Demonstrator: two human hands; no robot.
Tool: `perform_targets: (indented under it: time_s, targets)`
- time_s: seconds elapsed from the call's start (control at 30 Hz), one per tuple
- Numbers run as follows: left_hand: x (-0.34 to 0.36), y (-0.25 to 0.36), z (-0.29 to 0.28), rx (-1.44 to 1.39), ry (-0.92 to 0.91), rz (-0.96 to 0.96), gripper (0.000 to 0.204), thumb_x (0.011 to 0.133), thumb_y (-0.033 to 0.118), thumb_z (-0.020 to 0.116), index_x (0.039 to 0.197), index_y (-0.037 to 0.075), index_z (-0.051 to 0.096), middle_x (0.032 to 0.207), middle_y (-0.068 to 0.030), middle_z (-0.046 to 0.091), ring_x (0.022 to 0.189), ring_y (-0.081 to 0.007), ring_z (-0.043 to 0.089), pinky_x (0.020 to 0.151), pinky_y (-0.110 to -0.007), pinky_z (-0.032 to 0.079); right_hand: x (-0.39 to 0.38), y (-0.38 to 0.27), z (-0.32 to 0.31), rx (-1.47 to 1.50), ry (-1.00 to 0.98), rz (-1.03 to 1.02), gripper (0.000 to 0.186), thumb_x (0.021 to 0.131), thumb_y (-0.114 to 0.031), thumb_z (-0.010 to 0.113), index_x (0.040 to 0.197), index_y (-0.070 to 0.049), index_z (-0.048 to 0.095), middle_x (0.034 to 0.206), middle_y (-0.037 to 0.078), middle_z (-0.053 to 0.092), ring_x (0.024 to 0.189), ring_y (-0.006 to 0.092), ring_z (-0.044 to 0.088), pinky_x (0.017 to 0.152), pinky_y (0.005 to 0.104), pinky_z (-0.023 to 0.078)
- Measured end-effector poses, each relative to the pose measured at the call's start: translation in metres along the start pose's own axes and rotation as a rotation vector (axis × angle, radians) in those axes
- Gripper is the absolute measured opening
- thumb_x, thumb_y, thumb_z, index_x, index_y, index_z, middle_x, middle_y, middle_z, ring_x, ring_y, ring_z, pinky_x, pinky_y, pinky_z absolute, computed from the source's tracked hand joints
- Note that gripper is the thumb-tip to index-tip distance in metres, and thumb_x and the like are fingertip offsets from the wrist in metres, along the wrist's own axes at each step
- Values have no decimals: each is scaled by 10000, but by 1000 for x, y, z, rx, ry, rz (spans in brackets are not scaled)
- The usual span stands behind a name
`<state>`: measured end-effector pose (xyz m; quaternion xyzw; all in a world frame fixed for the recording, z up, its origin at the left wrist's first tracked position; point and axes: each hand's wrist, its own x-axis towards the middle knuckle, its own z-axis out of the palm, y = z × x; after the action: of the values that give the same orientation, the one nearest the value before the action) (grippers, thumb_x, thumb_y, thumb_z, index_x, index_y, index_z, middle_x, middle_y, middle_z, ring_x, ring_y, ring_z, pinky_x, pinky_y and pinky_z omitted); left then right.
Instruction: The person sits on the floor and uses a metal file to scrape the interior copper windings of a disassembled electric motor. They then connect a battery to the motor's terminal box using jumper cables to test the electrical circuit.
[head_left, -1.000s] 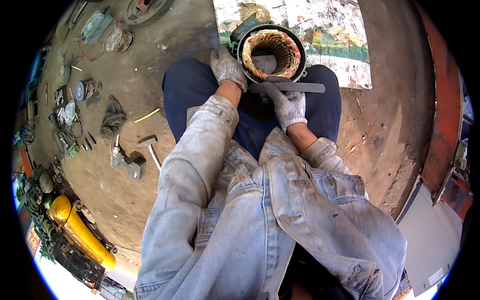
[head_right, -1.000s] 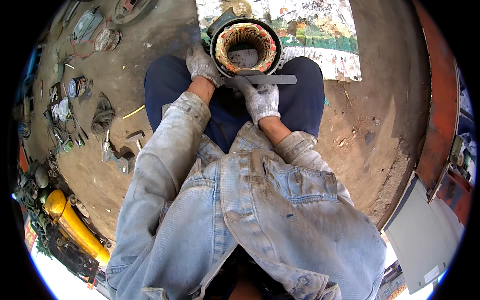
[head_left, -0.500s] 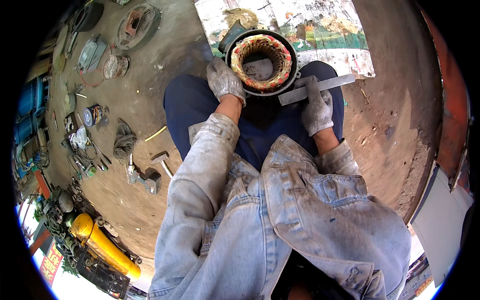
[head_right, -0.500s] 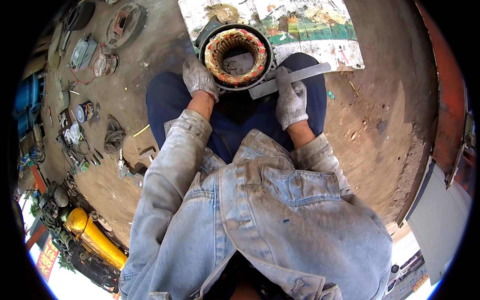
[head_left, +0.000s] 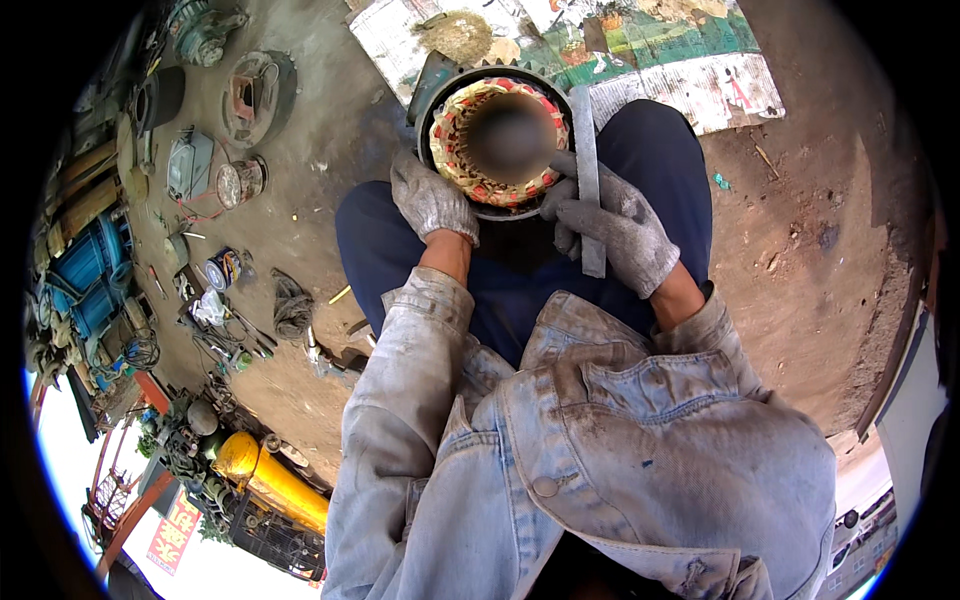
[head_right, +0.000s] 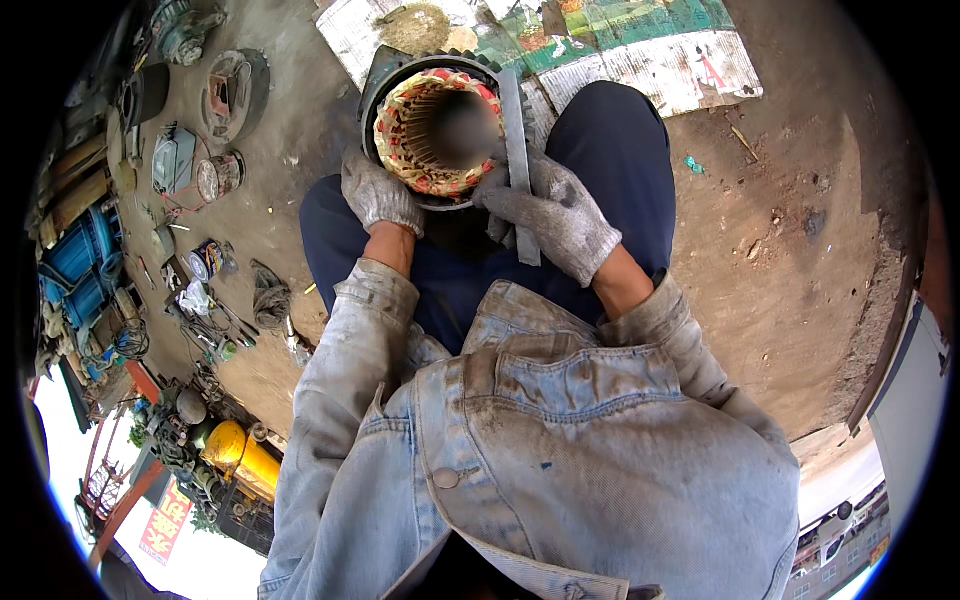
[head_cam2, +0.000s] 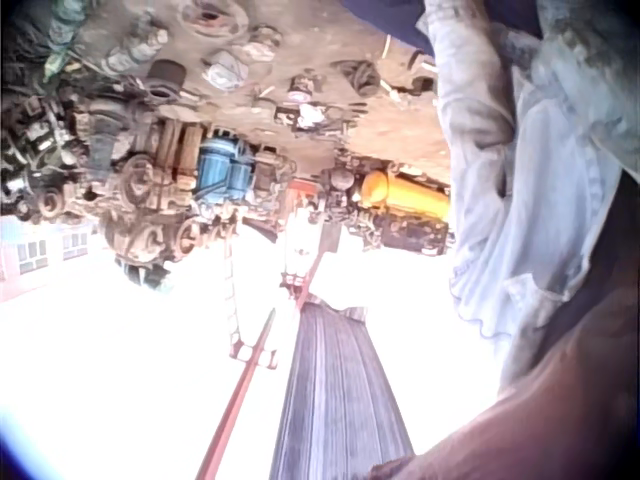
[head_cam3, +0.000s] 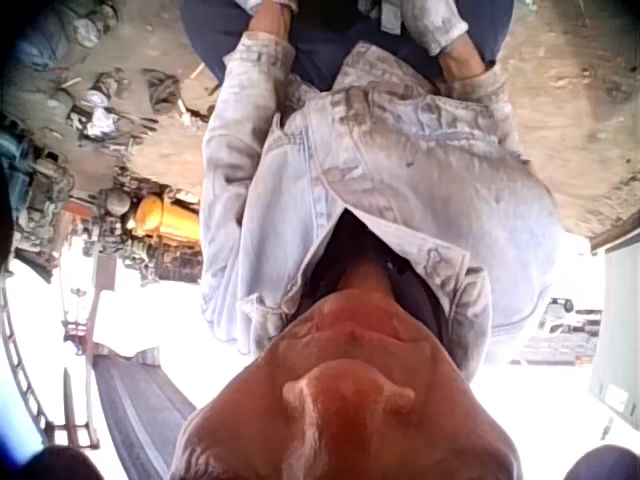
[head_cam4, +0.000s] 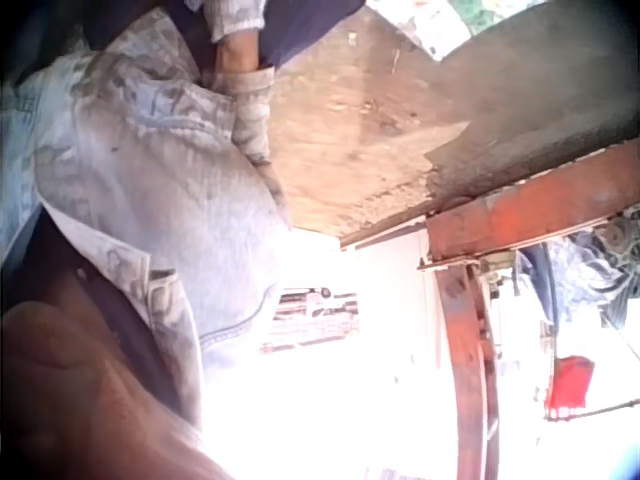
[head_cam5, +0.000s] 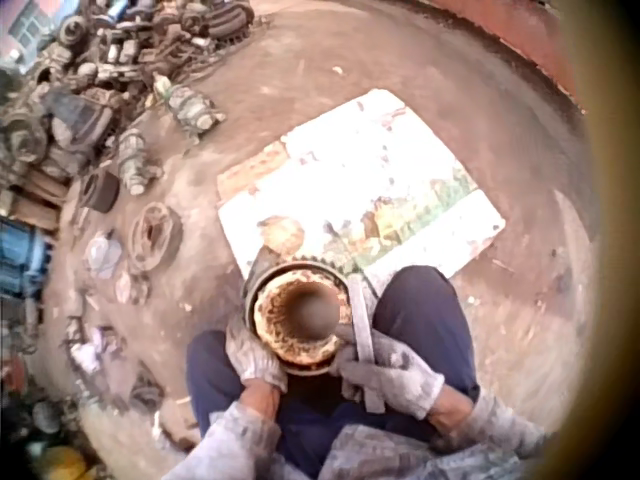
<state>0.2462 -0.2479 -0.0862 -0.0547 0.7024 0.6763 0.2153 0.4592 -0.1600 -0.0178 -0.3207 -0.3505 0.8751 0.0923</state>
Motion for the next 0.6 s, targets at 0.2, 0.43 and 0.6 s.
perform_targets:
  time_s: [0.2, 0.43, 0.6]
  targets:
    - [0, 0, -7, 445, 27, 145, 355, 1098, 213, 375, 1012, -47, 600, 988, -147, 709, 812, -225, 685, 727, -353, 560, -6, -13, -6, -157, -72, 155, 639, 982, -88, 595, 1578, 10, 385, 1024, 65, 647, 743, 127, 633, 648, 246, 539]
    - [-3, 6, -14, 860, 34, 351, 155, 995, 71, 514, 1026, -45, 612, 1008, -225, 695, 901, -370, 690, 799, -444, 542, -16, -59, -13, -134, -108, 244, 552, 993, -129, 583, 1524, -17, 483, 1000, 69, 672, 734, 110, 645, 578, 244, 513]
    - [-11, 7, -8, 572, 7, 229, 294, 1083, 185, 429, 1138, -44, 606, 1060, -205, 678, 926, -313, 663, 876, -395, 532, -3, -65, -18, -902, -108, -177, 451, 920, -40, 627, 1368, 7, 615, 974, 187, 683, 805, 324, 677, 718, 412, 545]
